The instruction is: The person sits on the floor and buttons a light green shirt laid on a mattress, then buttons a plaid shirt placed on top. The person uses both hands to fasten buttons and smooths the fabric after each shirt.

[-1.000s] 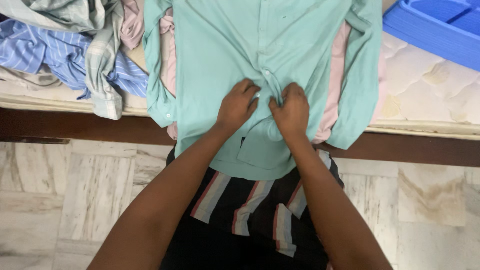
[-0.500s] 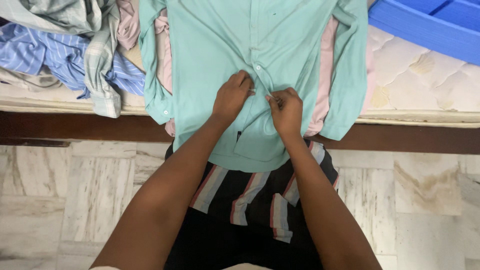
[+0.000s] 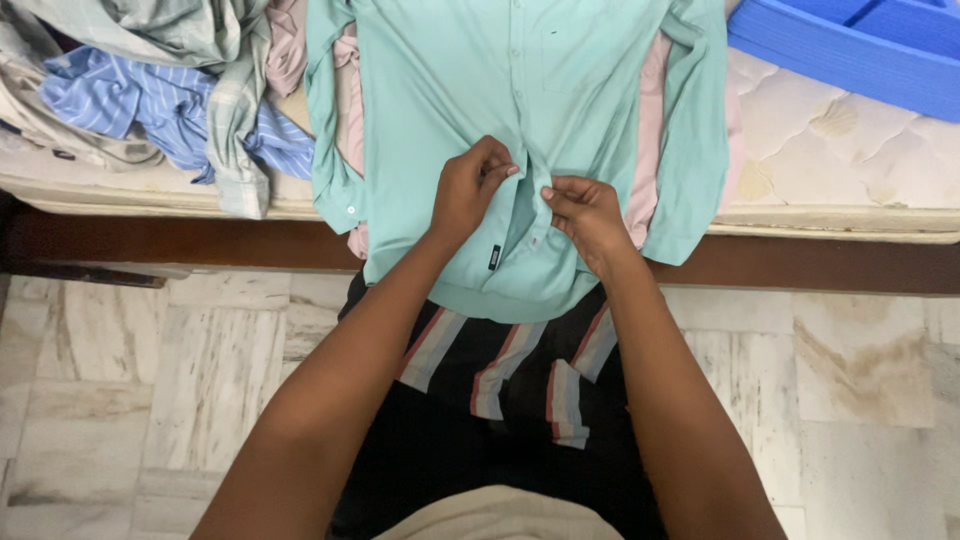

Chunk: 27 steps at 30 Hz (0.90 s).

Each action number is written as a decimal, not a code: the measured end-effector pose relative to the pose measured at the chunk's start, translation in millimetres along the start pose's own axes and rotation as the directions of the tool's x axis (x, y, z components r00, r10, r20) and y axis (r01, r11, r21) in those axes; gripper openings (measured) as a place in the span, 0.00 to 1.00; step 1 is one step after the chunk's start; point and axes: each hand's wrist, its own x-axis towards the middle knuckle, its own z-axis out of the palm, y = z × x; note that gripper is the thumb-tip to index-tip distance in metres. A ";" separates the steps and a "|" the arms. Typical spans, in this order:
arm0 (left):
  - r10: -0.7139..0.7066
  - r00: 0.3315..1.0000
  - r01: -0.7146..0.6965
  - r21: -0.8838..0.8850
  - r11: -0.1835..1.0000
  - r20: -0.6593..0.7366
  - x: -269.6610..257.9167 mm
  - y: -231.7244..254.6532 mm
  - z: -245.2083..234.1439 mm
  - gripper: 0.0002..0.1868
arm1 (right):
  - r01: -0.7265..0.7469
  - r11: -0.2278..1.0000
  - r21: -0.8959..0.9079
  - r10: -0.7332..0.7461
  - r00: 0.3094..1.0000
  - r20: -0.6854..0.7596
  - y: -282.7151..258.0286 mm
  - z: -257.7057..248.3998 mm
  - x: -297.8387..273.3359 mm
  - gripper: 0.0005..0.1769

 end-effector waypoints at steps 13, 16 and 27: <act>0.087 0.996 -0.087 0.003 0.996 0.016 -5.6 7.1 -9.5 0.06 | 0.083 0.952 -0.295 -0.107 0.992 -0.065 -6.0 12.4 8.2 0.09; 0.165 0.986 -0.165 0.044 0.985 -0.006 -7.1 15.5 -8.0 0.05 | 0.134 0.910 -0.392 -0.176 0.981 -0.075 -12.9 19.0 3.8 0.08; 0.182 0.983 -0.183 0.151 0.971 0.021 -9.3 25.9 -4.9 0.03 | 0.240 0.921 -0.307 -0.275 0.958 -0.076 -11.6 32.3 -2.6 0.09</act>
